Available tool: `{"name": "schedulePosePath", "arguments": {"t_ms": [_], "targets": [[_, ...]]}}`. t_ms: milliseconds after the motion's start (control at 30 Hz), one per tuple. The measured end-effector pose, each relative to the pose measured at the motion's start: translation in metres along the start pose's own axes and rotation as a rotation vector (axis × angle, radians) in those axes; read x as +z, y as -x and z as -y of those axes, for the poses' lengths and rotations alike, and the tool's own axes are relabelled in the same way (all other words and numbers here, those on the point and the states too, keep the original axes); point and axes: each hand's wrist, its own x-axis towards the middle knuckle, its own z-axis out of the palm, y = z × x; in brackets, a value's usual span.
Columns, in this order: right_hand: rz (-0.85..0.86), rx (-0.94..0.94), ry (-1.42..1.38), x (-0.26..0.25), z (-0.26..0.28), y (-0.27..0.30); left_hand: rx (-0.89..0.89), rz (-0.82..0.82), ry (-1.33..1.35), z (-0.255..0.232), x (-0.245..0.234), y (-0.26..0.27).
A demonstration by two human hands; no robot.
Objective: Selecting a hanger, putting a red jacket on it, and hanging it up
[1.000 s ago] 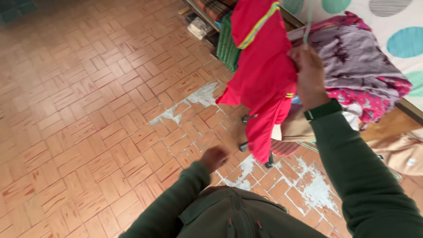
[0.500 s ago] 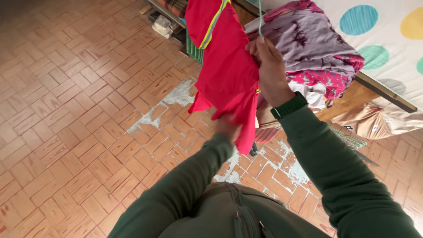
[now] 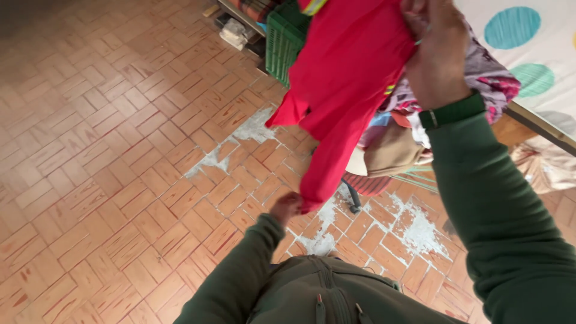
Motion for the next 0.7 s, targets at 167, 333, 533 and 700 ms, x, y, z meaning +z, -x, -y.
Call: {"name": "schedulePosePath", "arguments": {"t_ms": [167, 333, 533, 700], "targets": [[0.081, -0.016, 0.122, -0.023, 0.001, -0.004, 0.089, -0.217, 0.441, -0.106, -0.066, 0.067], [0.103, 0.002, 0.151, -0.030, 0.002, 0.004, -0.197, 0.114, 0.153, -0.102, -0.028, 0.192], [0.063, 0.046, 0.181, -0.056, -0.013, -0.002, -0.320, 0.272, -0.502, -0.059, -0.067, 0.213], [-0.060, 0.083, 0.101, -0.064, -0.022, -0.016, -0.018, 0.049, 0.007, -0.034, -0.158, 0.189]]}}
